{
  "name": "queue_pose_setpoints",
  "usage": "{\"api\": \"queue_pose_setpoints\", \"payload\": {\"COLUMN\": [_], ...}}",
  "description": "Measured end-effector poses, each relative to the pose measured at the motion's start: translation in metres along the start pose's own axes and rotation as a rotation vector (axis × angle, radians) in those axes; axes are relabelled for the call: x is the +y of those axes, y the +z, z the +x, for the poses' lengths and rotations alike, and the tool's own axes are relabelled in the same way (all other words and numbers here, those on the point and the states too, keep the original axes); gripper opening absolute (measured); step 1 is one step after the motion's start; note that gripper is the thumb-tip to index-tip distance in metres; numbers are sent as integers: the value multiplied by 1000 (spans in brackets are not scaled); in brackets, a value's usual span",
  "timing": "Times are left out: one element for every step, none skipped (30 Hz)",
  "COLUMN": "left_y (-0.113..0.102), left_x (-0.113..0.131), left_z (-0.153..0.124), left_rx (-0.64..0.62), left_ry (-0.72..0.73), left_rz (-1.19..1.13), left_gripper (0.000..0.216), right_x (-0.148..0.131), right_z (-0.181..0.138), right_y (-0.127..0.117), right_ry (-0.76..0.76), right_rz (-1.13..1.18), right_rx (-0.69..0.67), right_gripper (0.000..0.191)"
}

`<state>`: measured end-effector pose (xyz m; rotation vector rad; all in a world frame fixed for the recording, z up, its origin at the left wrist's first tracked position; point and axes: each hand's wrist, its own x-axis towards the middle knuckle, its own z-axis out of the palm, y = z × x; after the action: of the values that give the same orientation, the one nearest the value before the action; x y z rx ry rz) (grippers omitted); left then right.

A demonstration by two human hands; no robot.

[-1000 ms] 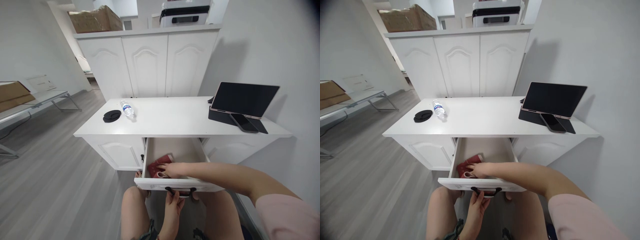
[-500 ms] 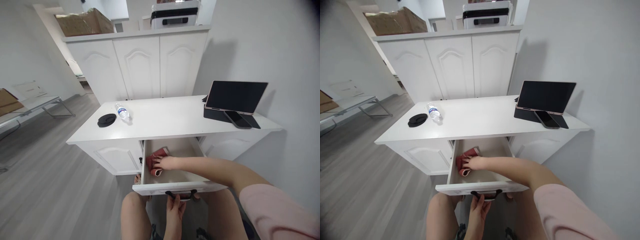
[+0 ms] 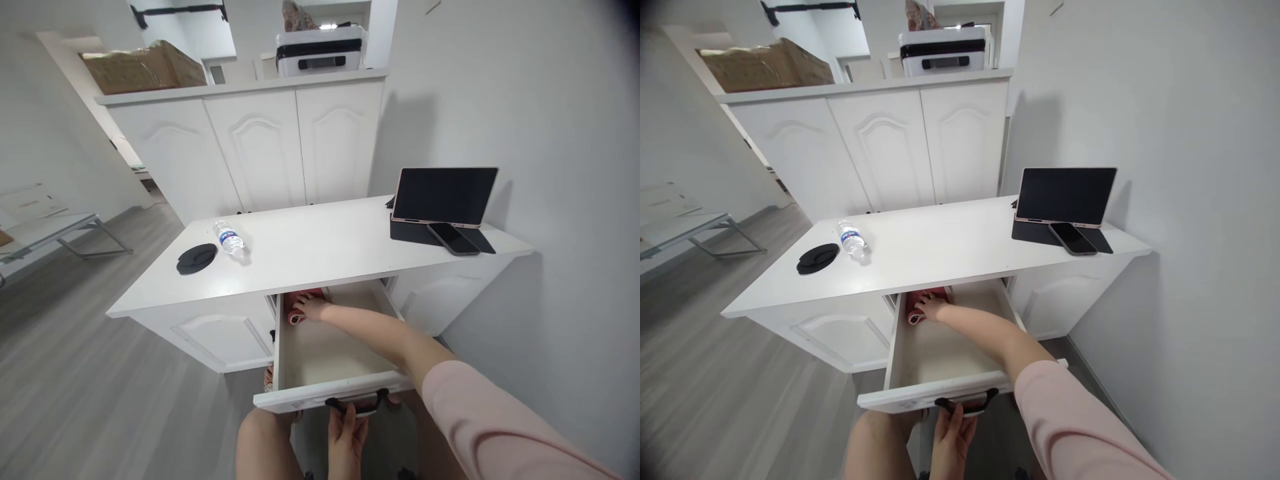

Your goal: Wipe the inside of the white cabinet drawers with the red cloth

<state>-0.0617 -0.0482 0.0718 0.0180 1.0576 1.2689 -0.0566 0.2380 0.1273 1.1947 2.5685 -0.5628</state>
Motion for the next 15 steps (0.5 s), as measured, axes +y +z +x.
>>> {"api": "queue_pose_setpoints", "payload": {"left_y": [0,0,1,1,2,2,2,2,1,1,0,-1,-1,-1,-2], "left_x": [1,2,3,3,4,4,4,4,5,5,5,5,5,6,6], "left_z": [0,-1,-2,-3,-3,-4,-4,-3,-3,-2,-2,-1,-1,-1,-1], "left_rx": [6,8,6,0,-8,-17,-30,-42,-50,-54,-57,-62,-63,-65,-68], "left_ry": [3,10,18,25,27,25,16,8,6,9,10,9,10,8,1], "left_rz": [10,20,28,33,32,28,23,17,10,3,1,1,-1,-5,-10], "left_gripper": [39,39,39,39,40,42,43,45,46,47,48,48,47,47,47], "right_x": [3,7,11,16,21,26,32,38,44,51,58,65,72,79,85], "right_z": [0,-2,-4,-7,-12,-17,-22,-28,-34,-39,-45,-50,-54,-58,-62], "right_y": [-1,-3,-4,-5,-6,-6,-7,-8,-8,-8,-8,-8,-8,-8,-7], "right_ry": [11,17,20,23,28,35,43,54,69,86,106,128,152,176,199], "right_rz": [7,13,18,23,27,30,34,36,38,39,41,42,43,45,46], "right_rx": [0,3,6,11,17,22,28,33,38,43,45,47,47,47,47], "right_gripper": [67,67,66,66,64,63,62,62,62,61,61,60,60,60,60]}}
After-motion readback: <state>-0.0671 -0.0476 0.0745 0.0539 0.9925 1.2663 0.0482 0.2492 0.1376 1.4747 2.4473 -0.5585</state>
